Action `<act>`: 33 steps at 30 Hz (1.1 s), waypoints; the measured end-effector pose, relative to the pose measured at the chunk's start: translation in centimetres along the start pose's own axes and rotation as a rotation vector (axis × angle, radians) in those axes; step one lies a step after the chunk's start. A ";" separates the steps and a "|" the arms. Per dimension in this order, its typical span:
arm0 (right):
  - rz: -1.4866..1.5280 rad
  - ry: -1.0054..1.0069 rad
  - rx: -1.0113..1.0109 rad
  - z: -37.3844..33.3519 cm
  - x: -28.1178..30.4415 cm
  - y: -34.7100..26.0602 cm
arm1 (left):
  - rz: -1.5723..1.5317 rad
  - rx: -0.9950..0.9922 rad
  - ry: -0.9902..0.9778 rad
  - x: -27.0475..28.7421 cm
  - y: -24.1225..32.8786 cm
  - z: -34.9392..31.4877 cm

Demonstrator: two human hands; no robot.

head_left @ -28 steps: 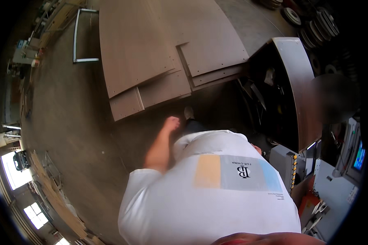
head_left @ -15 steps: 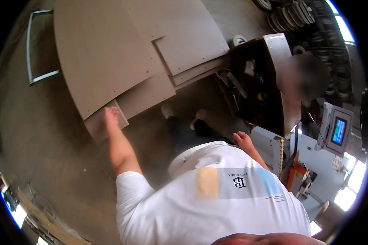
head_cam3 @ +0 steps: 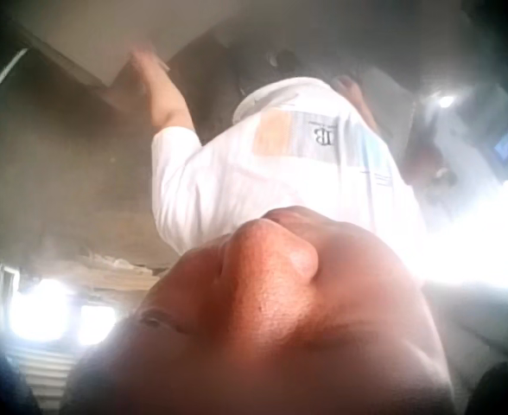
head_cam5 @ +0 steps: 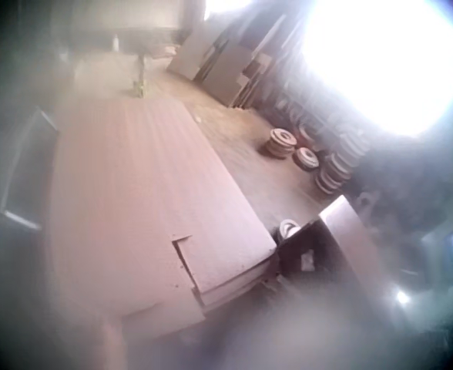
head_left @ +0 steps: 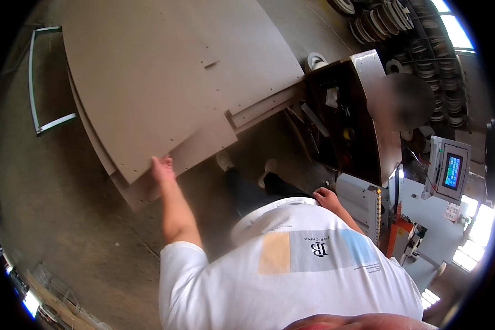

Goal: The person repeatedly picks up large rectangular wood panels from a stack on the floor and places them onto a machine table. They align the panels on the table, then remove them and return them to the stack. The person also briefly uses a handheld tool to spray the panels.

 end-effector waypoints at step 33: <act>-0.179 -0.212 0.207 10.7 5.3 -3.5 | 0.637 0.122 0.217 -9.8 -14.8 -22.9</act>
Point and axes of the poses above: each hand's wrist, its own z-axis towards the middle knuckle, its own x-axis out of the back of the hand, y = z × x, the point moved 2 cm from there along z, towards the middle knuckle, and after that the axes turned 10 degrees about y, right-handed, at the moved point
